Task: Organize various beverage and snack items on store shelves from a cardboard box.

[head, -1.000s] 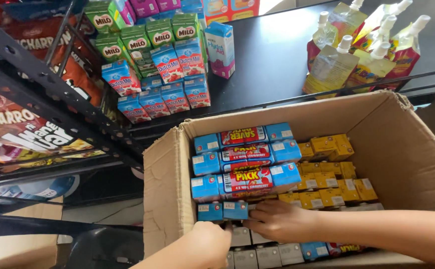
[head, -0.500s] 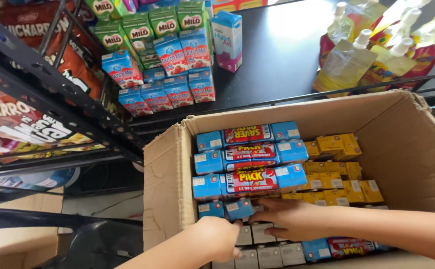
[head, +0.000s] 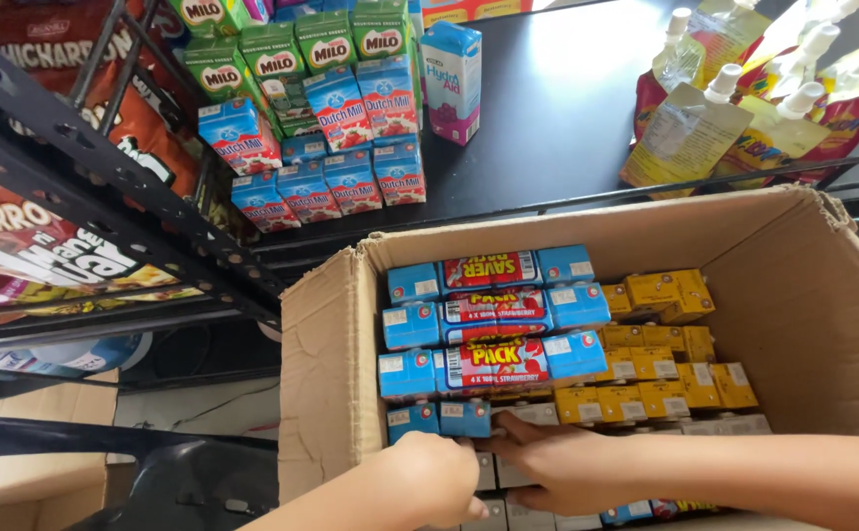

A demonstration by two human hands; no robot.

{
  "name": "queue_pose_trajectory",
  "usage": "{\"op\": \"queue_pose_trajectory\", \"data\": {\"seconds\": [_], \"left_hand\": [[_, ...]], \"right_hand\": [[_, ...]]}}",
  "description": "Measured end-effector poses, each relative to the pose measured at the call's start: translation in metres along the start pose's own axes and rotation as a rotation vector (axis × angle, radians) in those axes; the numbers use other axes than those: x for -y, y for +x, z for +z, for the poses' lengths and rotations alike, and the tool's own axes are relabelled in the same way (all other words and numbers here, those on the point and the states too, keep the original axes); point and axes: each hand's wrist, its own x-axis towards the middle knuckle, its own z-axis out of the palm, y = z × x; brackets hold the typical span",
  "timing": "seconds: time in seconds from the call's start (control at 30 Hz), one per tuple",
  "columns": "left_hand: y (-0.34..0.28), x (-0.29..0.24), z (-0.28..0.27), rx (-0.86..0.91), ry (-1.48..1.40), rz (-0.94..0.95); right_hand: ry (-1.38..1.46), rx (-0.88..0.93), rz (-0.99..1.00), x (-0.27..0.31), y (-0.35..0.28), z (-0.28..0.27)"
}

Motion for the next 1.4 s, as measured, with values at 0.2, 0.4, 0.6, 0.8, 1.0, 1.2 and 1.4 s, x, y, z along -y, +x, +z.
{"op": "queue_pose_trajectory", "data": {"seconds": [0.2, 0.4, 0.6, 0.8, 1.0, 1.2, 1.4], "left_hand": [[-0.01, 0.004, -0.006, 0.002, 0.01, 0.074], [-0.013, 0.003, -0.007, 0.019, -0.04, 0.094], [-0.023, 0.007, -0.014, -0.058, -0.018, 0.185], [-0.104, 0.003, -0.16, -0.122, -0.371, 0.095], [-0.057, 0.118, -0.212, -1.271, 0.166, -0.208], [-0.003, 0.179, -0.232, -1.577, 0.634, -0.394], [-0.016, 0.169, -0.233, -1.512, 0.498, -0.481]], "right_hand": [[0.068, -0.062, -0.049, -0.015, 0.005, 0.009], [0.072, -0.074, -0.055, -0.015, -0.002, 0.01], [-0.008, -0.099, -0.158, -0.02, -0.01, 0.003], [-0.131, -0.313, 0.055, 0.013, -0.012, -0.09], [-0.545, -1.181, -0.283, 0.003, 0.038, -0.209], [-0.788, -1.339, -0.268, -0.003, 0.099, -0.27], [-0.724, -1.356, -0.308, -0.003, 0.123, -0.27]]}}
